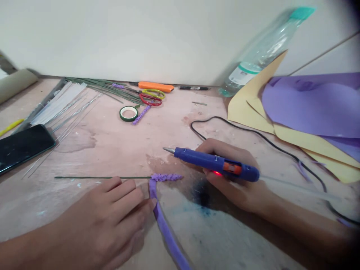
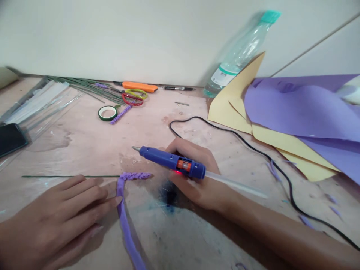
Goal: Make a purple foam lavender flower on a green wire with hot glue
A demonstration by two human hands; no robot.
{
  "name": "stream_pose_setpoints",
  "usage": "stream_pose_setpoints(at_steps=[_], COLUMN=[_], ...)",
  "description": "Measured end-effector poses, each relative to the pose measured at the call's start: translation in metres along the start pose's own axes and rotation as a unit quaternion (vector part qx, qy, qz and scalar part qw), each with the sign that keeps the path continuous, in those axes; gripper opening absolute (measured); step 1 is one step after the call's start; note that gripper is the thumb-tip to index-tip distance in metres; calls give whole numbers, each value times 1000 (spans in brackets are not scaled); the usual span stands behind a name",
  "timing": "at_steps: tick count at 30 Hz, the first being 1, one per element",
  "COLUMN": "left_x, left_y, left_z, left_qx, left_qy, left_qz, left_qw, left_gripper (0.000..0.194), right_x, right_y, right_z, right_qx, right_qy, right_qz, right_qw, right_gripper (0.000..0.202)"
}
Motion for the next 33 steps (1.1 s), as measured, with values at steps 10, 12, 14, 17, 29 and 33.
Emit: stream_pose_setpoints(at_steps=[10, 12, 14, 17, 29, 33], left_x=[2, 3, 4, 6, 7, 6], left_y=[1, 0, -1, -2, -2, -3], left_z=[2, 3, 4, 6, 11, 12], left_qx=[-6, 3, 13, 23, 38, 38], left_qy=[-5, -5, -2, 4, 54, 63], left_qz=[-4, 9, 23, 41, 4, -2], left_qw=[1000, 1000, 1000, 999, 998, 997], left_gripper=[30, 29, 29, 30, 36, 34], right_x=[-2, -3, -4, -5, -1, 3], right_y=[0, -1, -1, -1, 3, 3], right_z=[-5, -7, -8, -7, 1, 5], right_qx=[-4, 4, 16, 24, -30, -4], right_qy=[-82, -116, -147, -160, -49, -9], right_qz=[-8, -18, -30, -37, 1, 3], right_qw=[997, 993, 989, 986, 998, 1000], right_gripper=[3, 5, 6, 7, 12, 16])
Point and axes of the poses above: each hand's wrist, its own x-axis away from the middle knuckle, its own y-axis out of the back of the hand, z = x × y, the point moved 2 cm from there along -x, towards the middle knuckle, and after that the axes turned 3 degrees about x, right-handed, at the moved point
